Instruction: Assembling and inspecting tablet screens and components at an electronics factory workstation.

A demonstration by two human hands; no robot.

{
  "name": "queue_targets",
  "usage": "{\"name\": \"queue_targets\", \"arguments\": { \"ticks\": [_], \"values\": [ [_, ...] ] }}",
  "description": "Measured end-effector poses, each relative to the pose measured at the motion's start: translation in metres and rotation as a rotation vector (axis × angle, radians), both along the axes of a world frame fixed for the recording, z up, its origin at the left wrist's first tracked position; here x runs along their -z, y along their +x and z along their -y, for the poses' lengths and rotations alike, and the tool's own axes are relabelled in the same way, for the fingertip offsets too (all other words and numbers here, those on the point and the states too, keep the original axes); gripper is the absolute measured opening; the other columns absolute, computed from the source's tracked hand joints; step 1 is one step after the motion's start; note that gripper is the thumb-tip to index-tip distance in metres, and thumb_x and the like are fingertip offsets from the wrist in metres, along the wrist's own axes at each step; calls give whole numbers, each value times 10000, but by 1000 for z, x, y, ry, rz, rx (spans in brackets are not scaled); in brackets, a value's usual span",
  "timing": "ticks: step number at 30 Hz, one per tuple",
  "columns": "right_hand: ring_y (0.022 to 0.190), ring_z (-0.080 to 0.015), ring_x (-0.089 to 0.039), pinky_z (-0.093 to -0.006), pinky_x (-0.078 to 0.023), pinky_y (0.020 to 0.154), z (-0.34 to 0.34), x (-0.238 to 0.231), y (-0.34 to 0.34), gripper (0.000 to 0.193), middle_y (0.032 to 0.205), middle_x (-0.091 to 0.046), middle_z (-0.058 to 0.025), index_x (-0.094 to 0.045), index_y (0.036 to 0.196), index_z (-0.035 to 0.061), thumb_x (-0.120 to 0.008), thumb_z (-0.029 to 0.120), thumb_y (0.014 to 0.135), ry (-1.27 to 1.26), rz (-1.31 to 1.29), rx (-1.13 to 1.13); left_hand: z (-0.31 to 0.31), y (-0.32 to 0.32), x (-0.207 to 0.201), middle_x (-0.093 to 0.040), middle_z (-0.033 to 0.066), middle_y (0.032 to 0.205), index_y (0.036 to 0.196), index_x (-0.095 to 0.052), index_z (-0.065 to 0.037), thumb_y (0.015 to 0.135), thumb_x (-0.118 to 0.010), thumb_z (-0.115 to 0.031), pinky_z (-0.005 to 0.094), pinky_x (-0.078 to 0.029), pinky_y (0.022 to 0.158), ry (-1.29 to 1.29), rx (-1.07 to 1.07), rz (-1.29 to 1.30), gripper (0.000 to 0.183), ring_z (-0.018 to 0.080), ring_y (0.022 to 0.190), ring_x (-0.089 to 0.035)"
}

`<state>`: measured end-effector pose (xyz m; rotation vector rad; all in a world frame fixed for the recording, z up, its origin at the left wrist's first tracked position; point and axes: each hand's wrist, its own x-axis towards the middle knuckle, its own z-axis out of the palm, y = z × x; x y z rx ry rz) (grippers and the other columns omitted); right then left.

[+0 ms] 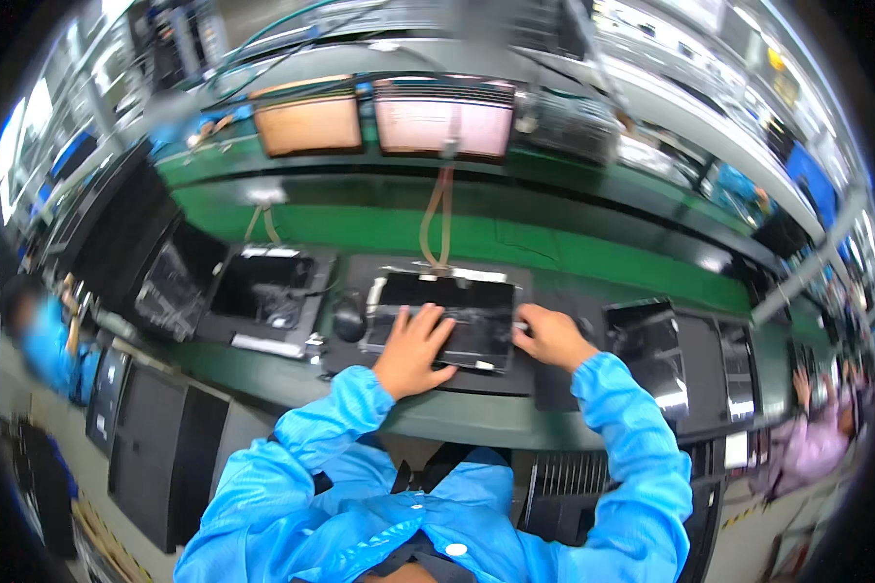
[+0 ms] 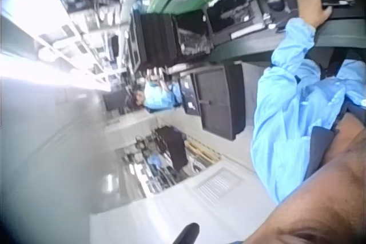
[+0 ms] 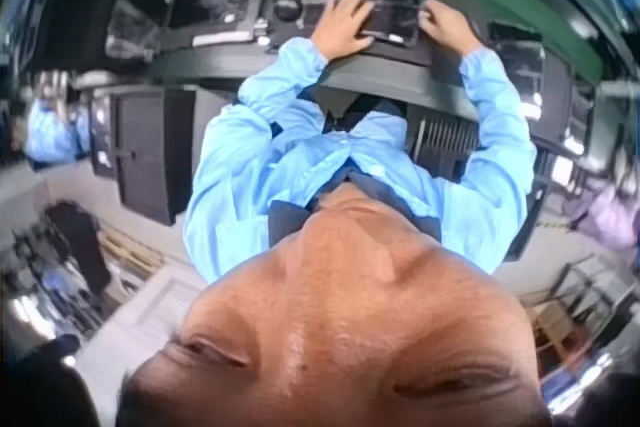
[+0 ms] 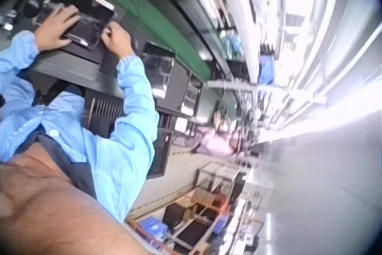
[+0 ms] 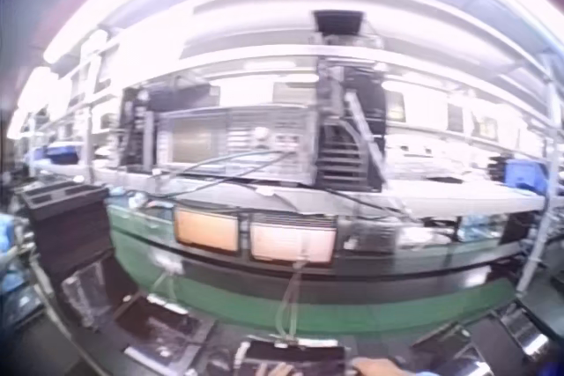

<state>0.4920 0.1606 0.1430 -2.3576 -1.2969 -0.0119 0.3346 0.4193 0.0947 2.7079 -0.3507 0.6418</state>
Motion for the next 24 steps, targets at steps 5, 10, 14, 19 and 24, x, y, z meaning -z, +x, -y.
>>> {"name": "queue_targets", "arguments": {
  "ticks": [5, 10, 14, 19, 24],
  "values": [
    [799, -316, -716, -403, -571, 711, 3, -40, -17, 322, 918, -725, -159, -687, 1071, 74, -766, 231, 802, -109, -55, 110, -2, 8, 16, -587, 225, 1398, 1296, -607, 48, 751, -674, -56, 538, -415, 1137, 45, 150, 329, 559, 405, 1333, -543],
    [1232, -350, -578, -437, -437, 1061, 8, -80, -28, 536, 1316, -617, -167, -608, 1380, 51, -724, 244, 893, 140, 201, 188, -23, -64, -43, -731, 185, 1179, 1170, -698, 52, 860, -686, 35, 390, -532, 1061, -616, 17, 510, 310, 315, 1169, -696],
    [1266, -381, -552, -432, -420, 1099, -31, -56, -45, 461, 1343, -579, -203, -609, 1338, 6, -701, 199, 930, 220, 197, 133, -145, -152, -119, -739, 75, 854, 1009, -726, 50, 1001, -647, -162, 340, -524, 668, -1269, -485, 610, 225, 158, 750, -675],
    [1173, -368, -614, -409, -479, 1027, -134, -47, -110, 333, 1264, -627, -184, -667, 1178, -18, -741, 128, 888, 162, -26, -238, -306, -260, -105, -696, 155, 1185, 1276, -593, 65, 976, -633, -107, 433, -561, 942, -1753, -386, 851, 348, 284, 1030, -695],
    [1171, -335, -621, -394, -476, 1024, -181, -25, -152, 298, 1248, -639, -168, -666, 1170, -18, -718, 116, 910, 345, -145, -186, -319, -413, -42, -694, 166, 1203, 1297, -589, 20, 1008, -623, -128, 460, -573, 973, -2044, -603, 633, 327, 306, 1078, -696]
  ]
}}
